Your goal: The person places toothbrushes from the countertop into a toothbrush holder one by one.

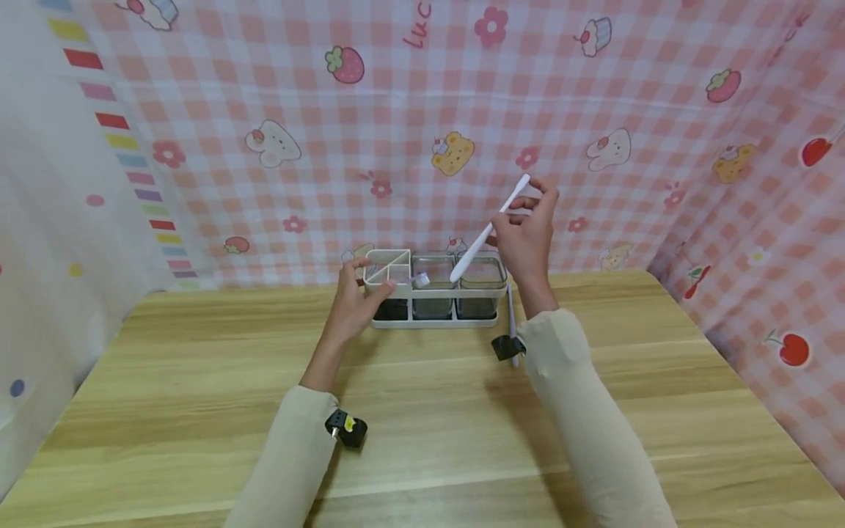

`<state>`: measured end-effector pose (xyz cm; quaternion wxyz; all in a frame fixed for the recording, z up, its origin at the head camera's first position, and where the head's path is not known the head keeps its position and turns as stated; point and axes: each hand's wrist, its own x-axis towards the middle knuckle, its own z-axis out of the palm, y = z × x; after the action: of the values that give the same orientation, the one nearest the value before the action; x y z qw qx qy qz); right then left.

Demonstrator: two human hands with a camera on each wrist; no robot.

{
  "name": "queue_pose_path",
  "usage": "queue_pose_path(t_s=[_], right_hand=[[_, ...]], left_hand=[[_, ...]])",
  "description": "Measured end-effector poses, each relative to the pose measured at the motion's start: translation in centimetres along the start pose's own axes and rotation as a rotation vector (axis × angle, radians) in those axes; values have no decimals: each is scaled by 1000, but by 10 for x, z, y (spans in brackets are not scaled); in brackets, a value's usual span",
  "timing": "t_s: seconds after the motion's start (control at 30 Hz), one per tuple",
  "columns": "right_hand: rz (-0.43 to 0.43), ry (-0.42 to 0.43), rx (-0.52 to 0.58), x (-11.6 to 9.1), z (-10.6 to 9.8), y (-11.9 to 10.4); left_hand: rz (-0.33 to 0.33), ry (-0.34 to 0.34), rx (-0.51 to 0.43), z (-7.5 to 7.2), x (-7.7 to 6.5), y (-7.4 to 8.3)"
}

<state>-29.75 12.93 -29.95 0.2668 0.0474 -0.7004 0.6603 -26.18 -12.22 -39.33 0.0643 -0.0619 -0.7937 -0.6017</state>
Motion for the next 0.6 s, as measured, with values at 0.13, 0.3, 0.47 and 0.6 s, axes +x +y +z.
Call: queue_pose_path(t_s=[0.13,0.3,0.47,0.6], right_hand=[[-21,-10,2,0,5,-1],[-36,-14,27,1,12,-5],[-46,-24,12,0,17,-6],[-83,-36,13,-2,22,-7]], left_hand=[[6,-5,0,1,1,0],[8,-2,14,2,2,0],[-11,-3,8,1,1,-2],[-13,-4,7,0,1,-2]])
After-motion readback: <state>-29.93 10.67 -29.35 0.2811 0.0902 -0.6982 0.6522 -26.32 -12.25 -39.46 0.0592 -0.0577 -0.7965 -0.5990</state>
